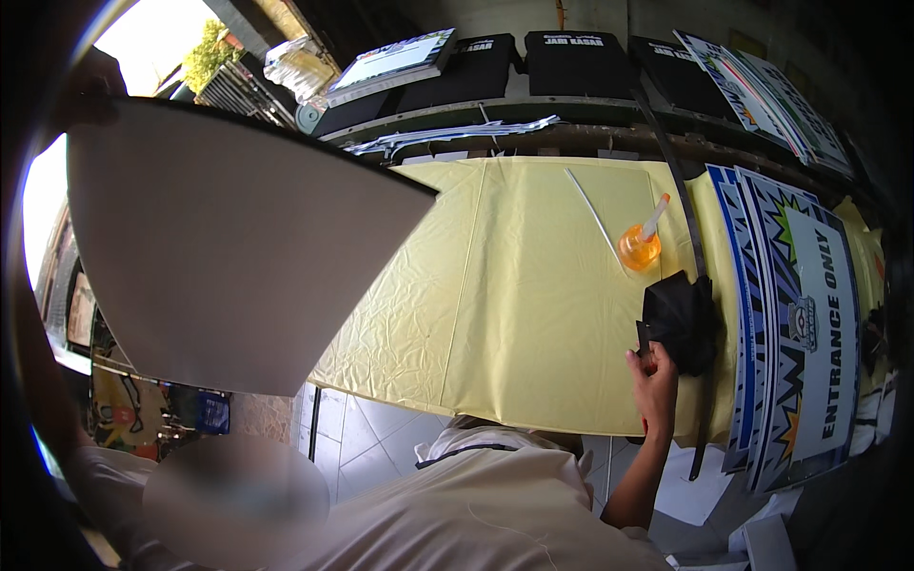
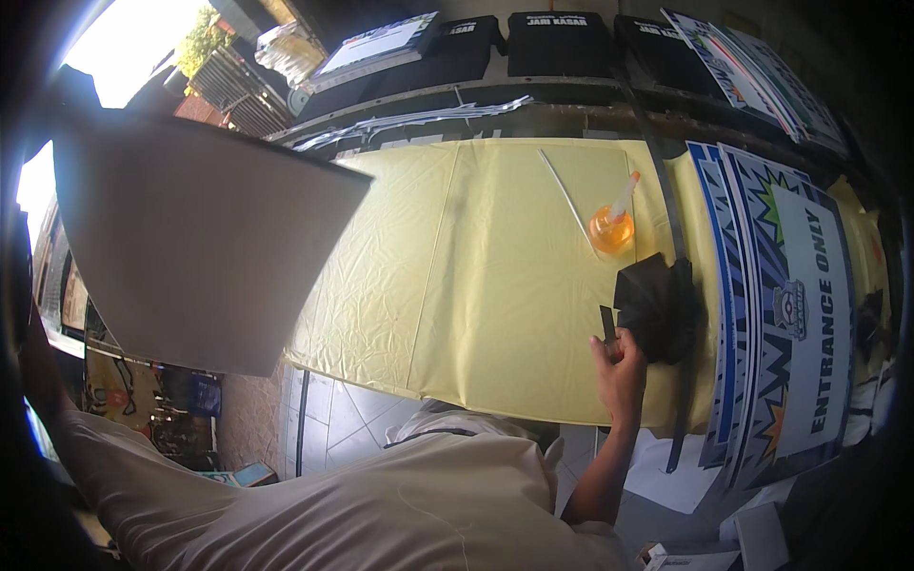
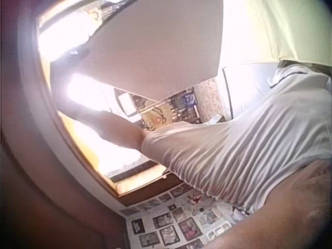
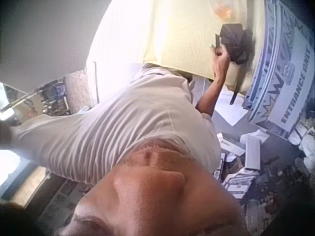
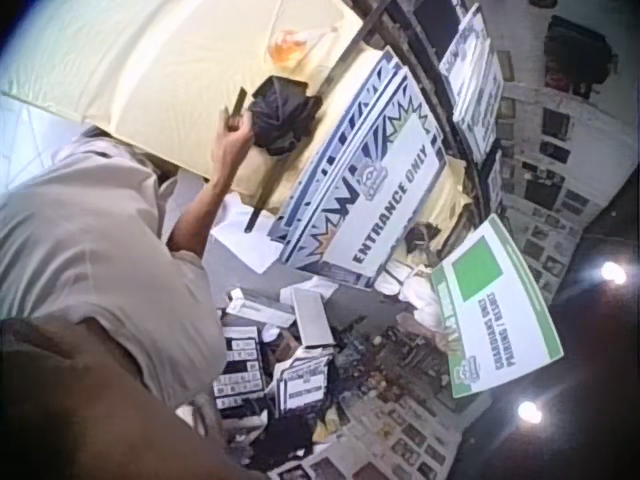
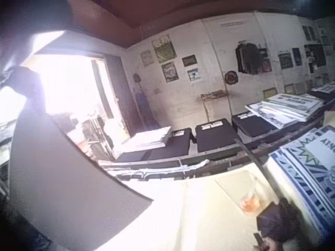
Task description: The person assembles a sign by cutting a white board with a utility knife and a metal ruler. They then place a printed 'Entrance and Exit' graphic onto the board and wipe the surface with a black cloth. The person handles the sign multiple times, flipping it and wiping it again before placing it on a stack.
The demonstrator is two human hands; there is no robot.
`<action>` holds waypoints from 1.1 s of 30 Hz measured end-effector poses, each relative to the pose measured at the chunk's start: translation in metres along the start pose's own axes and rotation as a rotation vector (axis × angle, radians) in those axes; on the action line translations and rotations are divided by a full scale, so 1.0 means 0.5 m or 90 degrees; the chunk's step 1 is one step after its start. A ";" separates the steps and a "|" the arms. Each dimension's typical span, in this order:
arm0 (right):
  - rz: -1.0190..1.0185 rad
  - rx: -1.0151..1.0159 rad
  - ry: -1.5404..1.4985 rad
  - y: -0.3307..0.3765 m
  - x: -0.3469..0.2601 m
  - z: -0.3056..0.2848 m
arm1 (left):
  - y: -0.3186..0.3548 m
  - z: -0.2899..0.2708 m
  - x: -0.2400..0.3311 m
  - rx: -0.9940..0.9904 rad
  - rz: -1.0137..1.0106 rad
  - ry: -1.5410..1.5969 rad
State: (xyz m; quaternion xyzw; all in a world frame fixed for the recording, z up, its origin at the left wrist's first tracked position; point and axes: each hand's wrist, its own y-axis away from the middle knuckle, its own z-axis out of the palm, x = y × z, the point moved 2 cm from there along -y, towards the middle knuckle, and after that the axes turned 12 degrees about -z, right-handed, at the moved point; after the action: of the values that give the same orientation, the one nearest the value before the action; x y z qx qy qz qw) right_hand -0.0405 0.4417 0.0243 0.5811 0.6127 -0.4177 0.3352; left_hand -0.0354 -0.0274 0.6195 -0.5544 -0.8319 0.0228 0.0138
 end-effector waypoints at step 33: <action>0.409 0.233 -0.065 0.346 -0.108 0.130 | -0.194 1.218 0.467 -0.170 0.528 0.278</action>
State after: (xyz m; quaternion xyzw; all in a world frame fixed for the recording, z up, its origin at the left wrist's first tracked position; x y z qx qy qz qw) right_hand 0.1317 0.3557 0.0237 0.7724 0.2966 -0.4225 0.3700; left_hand -0.2442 0.1370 0.0159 -0.8279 -0.5141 -0.1974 0.1068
